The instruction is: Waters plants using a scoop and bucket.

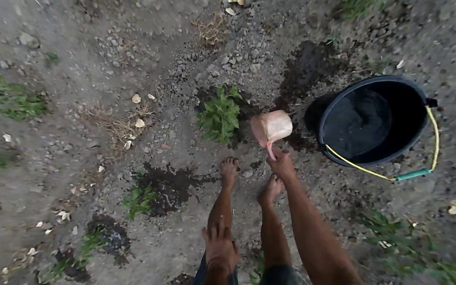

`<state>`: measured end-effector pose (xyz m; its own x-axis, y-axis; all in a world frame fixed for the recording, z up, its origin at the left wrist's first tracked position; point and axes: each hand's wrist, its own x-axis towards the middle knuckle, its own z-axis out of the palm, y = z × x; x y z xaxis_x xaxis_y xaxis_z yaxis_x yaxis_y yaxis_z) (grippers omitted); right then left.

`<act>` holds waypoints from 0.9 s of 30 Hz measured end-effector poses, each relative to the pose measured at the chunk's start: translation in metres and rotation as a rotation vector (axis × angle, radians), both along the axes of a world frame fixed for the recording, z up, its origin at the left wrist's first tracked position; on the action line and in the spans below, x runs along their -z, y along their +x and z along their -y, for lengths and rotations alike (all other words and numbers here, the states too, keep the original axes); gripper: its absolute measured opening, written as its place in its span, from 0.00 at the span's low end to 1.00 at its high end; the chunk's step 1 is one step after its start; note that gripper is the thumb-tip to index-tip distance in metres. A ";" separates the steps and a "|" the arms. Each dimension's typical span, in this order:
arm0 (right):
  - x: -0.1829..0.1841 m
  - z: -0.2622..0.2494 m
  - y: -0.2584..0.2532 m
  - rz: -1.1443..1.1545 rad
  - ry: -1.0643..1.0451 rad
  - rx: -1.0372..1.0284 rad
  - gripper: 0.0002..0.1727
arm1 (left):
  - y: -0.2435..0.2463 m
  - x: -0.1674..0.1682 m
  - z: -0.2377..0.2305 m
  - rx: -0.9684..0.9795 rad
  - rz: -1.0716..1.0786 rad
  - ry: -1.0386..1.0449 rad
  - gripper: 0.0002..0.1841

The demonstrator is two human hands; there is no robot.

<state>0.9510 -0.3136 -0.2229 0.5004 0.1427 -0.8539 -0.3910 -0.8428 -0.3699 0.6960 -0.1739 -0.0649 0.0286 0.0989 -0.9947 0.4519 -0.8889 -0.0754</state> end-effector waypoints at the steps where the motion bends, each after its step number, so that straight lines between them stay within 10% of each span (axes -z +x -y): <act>1: -0.005 -0.002 -0.003 -0.007 -0.019 -0.002 0.23 | 0.000 0.001 0.000 0.004 0.000 0.000 0.32; 11: -0.070 0.040 -0.030 0.468 -0.035 0.172 0.24 | 0.017 0.004 -0.004 0.095 -0.002 -0.007 0.31; 16: -0.097 0.117 0.034 0.586 -0.290 0.285 0.26 | 0.022 0.002 -0.011 0.139 -0.010 -0.017 0.32; 24: 0.007 0.167 0.125 0.025 -0.443 0.288 0.24 | 0.007 0.002 -0.028 0.324 0.060 -0.018 0.30; 27: 0.050 0.166 0.133 -0.028 -0.137 0.832 0.21 | 0.008 0.006 -0.031 0.407 0.118 -0.004 0.32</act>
